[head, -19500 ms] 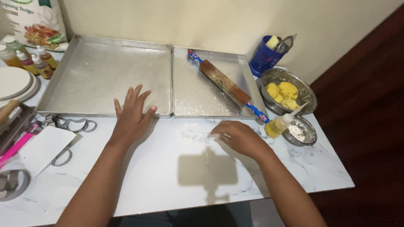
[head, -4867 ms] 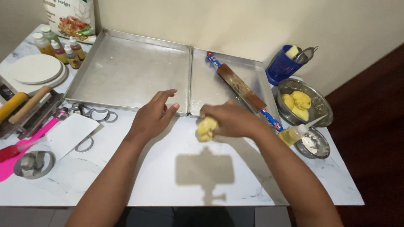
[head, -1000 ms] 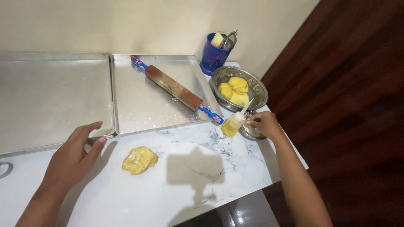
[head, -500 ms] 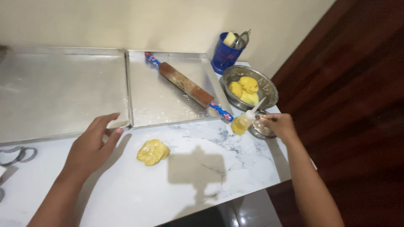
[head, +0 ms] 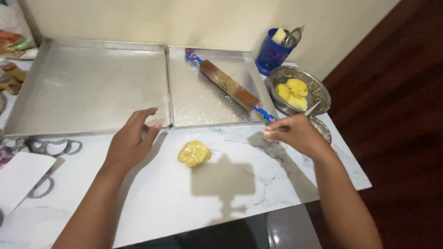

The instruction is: Kneading a small portion of yellow dough on a countertop.

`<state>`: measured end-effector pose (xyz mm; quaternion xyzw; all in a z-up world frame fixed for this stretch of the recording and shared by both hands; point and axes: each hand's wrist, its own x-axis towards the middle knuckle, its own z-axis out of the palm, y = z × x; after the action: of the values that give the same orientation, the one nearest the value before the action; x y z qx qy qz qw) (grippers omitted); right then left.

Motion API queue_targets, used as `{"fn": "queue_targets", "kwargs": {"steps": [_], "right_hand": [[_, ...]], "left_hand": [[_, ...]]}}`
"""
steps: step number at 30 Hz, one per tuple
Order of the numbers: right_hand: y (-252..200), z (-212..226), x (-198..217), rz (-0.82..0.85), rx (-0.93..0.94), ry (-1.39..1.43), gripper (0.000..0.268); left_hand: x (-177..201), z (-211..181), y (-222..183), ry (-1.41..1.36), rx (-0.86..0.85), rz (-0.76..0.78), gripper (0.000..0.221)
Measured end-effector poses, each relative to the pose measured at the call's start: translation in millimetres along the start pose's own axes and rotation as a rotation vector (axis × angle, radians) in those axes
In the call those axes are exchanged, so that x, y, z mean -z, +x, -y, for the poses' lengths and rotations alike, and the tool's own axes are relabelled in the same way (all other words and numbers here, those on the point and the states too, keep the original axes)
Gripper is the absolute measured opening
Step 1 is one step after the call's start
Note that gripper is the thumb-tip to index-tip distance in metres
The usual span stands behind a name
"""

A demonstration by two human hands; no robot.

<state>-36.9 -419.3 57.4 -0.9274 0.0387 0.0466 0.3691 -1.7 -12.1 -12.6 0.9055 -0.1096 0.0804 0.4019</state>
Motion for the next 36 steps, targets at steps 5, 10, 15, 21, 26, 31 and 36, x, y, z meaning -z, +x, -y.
{"fn": "queue_targets", "kwargs": {"steps": [5, 10, 15, 21, 26, 31, 36], "right_hand": [[23, 47, -68, 0.100, 0.313, 0.042, 0.021], [36, 76, -121, 0.178, 0.581, 0.040, 0.014], [38, 86, -125, 0.166, 0.591, -0.011, 0.012], [33, 86, -118, 0.141, 0.579, -0.076, 0.013], [30, 80, -119, 0.168, 0.540, -0.088, 0.015], [20, 96, -114, 0.166, 0.526, -0.095, 0.018], [19, 101, -122, 0.172, 0.672, -0.169, 0.021]], "left_hand": [[3, 0, -2, -0.070, -0.035, -0.027, 0.047], [2, 3, -1, -0.081, -0.050, -0.039, 0.048], [6, 1, -1, -0.080, -0.022, -0.019, 0.048], [4, 2, -1, -0.087, -0.051, -0.009, 0.047], [3, 3, 0, -0.069, -0.023, 0.003, 0.047], [3, 4, 3, -0.029, 0.020, 0.039, 0.047], [4, 5, 3, -0.036, 0.030, 0.026, 0.048]]}}
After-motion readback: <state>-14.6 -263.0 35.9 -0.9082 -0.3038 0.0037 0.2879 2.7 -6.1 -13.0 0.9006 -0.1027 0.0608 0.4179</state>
